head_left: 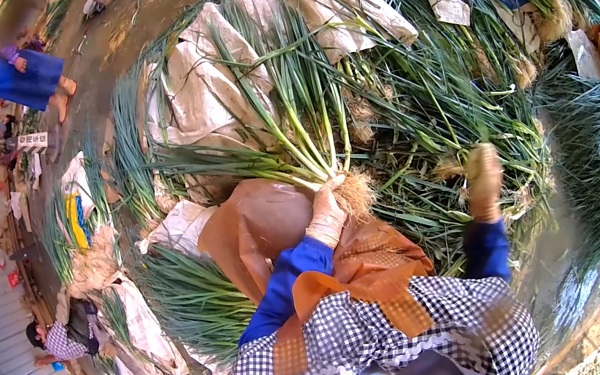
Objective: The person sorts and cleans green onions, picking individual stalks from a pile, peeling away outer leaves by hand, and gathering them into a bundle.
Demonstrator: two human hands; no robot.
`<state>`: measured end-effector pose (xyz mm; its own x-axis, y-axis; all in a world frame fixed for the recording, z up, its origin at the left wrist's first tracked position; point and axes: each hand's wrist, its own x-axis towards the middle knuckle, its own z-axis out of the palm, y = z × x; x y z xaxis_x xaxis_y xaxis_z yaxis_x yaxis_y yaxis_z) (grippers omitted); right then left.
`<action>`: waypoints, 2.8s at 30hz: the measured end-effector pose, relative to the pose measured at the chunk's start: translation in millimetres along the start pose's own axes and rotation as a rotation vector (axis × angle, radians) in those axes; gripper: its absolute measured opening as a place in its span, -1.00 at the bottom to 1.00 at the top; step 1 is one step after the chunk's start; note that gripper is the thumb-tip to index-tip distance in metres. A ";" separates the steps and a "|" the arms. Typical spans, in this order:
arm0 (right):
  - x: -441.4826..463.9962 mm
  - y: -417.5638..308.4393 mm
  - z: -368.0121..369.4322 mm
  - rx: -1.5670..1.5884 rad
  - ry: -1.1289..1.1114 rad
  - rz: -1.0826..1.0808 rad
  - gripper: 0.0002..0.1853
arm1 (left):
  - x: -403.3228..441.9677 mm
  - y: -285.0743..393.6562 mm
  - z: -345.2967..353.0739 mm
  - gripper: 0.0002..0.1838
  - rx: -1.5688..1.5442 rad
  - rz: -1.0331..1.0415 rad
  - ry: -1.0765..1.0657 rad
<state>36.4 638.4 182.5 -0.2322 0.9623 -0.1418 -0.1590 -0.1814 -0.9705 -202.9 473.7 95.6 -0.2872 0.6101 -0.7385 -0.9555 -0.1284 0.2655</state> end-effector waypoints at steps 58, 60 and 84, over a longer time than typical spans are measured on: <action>55.2 192.6 181.7 -0.240 -0.283 -0.141 -0.68 | -40.1 5.8 -11.4 -0.63 -0.080 -0.062 -0.257; 57.8 140.0 181.4 -0.467 -0.260 0.020 -0.67 | -39.6 6.2 -12.8 -0.68 -0.027 -0.070 -0.175; 58.5 191.6 174.9 0.131 -0.337 0.446 -0.64 | -33.2 -0.1 -6.9 -0.70 -0.050 -0.026 -0.125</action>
<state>-175.5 624.5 22.3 -0.5939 0.6729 -0.4410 -0.0880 -0.5992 -0.7957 -193.7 448.0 115.8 -0.2552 0.7057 -0.6610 -0.9655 -0.1486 0.2140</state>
